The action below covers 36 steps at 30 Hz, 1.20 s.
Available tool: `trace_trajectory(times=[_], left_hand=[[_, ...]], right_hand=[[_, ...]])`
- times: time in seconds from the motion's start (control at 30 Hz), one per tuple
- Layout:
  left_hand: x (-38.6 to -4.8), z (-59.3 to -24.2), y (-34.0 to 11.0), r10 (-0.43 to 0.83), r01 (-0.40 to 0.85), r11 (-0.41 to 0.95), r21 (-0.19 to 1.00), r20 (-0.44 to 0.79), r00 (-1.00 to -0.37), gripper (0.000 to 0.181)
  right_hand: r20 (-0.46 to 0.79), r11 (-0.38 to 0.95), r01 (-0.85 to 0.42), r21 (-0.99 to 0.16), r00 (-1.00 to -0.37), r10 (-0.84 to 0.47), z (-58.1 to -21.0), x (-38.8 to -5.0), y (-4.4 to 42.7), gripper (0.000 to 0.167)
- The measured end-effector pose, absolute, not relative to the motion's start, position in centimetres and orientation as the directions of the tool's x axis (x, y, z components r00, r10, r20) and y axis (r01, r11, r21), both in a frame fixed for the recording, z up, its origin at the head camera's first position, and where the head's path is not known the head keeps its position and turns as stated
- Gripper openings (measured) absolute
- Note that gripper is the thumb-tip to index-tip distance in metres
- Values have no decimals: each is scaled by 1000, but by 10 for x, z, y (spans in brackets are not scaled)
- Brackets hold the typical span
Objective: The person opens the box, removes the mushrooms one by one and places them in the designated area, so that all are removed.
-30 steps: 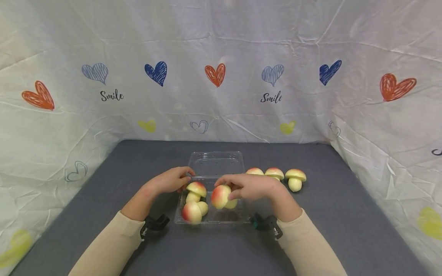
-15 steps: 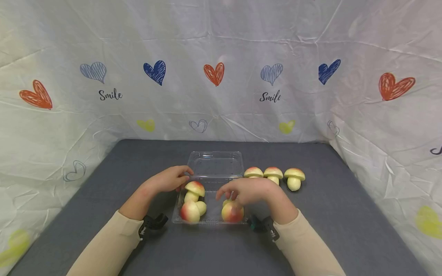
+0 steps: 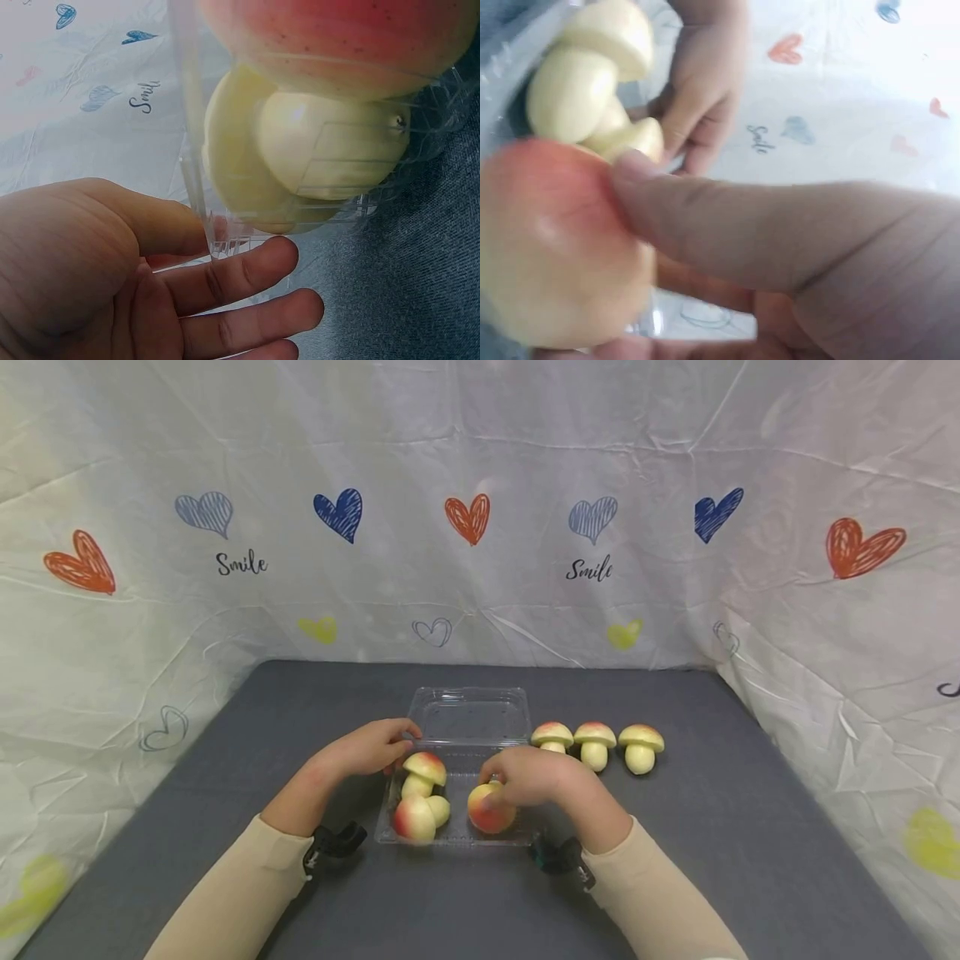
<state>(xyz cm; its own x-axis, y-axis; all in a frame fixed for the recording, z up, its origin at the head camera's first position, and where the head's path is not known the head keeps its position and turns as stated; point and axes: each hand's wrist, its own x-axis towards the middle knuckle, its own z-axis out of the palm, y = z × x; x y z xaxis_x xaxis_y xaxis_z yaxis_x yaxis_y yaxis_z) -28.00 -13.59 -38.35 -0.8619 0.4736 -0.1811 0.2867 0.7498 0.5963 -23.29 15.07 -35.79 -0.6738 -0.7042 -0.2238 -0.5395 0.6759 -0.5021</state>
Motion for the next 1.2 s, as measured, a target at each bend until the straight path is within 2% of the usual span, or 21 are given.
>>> trace_trajectory(times=[0.03,0.13,0.23,0.3,0.4,0.47,0.57,0.73,0.97,1.2], left_hand=[[-280,-384,-136,473,285,750,597,-182,-862,32],[-279,-383,-136,468,281,754,594,-186,-864,32],[-279,-383,-135,464,278,759,589,-189,-865,32],[-278,-382,-134,464,277,761,587,-192,-865,32],[-278,-382,-134,464,276,762,586,-197,-864,32],[-278,-382,-134,464,277,764,583,-197,-863,32],[-279,-382,-134,467,282,763,582,-193,-863,32],[-279,-382,-135,464,278,761,586,-192,-864,31],[-278,-381,-133,456,264,763,590,-202,-867,31],[-277,-380,-133,452,262,765,589,-201,-869,31]], right_hand=[[-203,680,-542,-493,-689,-696,-360,-233,149,18],[-167,711,-523,-470,-738,-653,-362,-233,146,31],[-187,736,-488,-470,-760,-623,-360,-233,148,46],[-217,720,-482,-500,-735,-642,-357,-233,150,58],[-264,668,-474,-574,-665,-699,-356,-233,152,65],[-274,640,-485,-596,-626,-730,-357,-233,151,61],[-274,643,-504,-577,-622,-734,-360,-234,149,52],[-237,674,-539,-504,-665,-709,-364,-235,145,49],[-120,674,-613,-413,-696,-708,-369,-238,143,49],[-89,680,-591,-435,-723,-685,-369,-237,143,39]])
